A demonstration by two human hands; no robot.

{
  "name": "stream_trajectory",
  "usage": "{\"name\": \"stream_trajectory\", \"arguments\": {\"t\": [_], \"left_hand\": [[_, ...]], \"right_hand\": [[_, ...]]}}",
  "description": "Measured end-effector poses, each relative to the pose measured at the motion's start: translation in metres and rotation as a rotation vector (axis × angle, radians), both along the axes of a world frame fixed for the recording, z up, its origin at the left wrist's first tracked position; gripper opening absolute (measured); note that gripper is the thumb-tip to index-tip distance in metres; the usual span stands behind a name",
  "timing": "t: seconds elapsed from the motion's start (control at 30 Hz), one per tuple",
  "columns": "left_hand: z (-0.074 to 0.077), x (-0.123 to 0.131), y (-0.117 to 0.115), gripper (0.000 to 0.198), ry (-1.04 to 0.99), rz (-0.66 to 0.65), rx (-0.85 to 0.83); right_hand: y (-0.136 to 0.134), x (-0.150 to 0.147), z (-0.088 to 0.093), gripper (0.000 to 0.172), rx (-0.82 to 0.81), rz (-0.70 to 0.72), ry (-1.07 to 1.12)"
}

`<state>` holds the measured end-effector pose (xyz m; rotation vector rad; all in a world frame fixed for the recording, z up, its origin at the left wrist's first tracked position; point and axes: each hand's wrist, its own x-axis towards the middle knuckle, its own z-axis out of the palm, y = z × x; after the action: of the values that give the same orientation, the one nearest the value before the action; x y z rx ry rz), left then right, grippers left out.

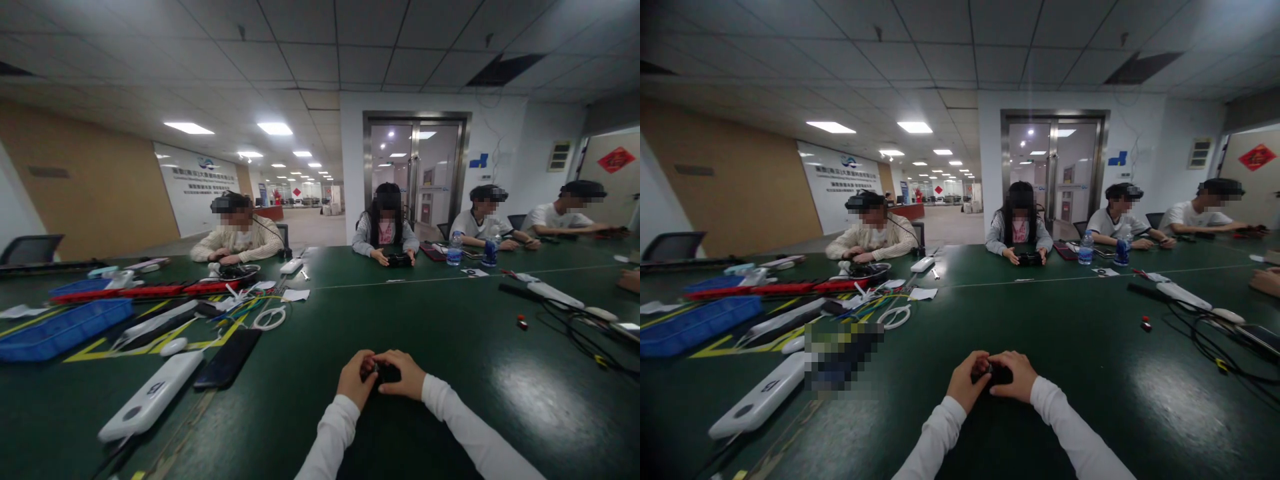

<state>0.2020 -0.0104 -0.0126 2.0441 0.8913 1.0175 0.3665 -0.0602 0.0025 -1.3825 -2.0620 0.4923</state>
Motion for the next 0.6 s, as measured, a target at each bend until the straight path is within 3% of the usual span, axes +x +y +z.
{"name": "stream_trajectory", "arguments": {"t": [0.17,0.43,0.5,0.6], "left_hand": [[0.004,-0.005,0.005,0.037,-0.178,0.026,-0.135],[0.014,-0.03,0.027,0.049,-0.755,0.288,-0.452],[0.015,-0.031,0.025,0.047,-0.758,0.266,-0.424],[0.015,-0.024,0.014,0.042,-0.592,0.11,-0.312]], "right_hand": [[-0.001,0.001,0.0,0.057,-0.013,-0.016,-0.003],[-0.005,0.003,0.005,0.057,-0.074,-0.005,0.018],[-0.005,0.003,0.004,0.057,-0.08,-0.011,0.019],[-0.003,0.002,0.002,0.057,-0.063,-0.019,0.02]]}}
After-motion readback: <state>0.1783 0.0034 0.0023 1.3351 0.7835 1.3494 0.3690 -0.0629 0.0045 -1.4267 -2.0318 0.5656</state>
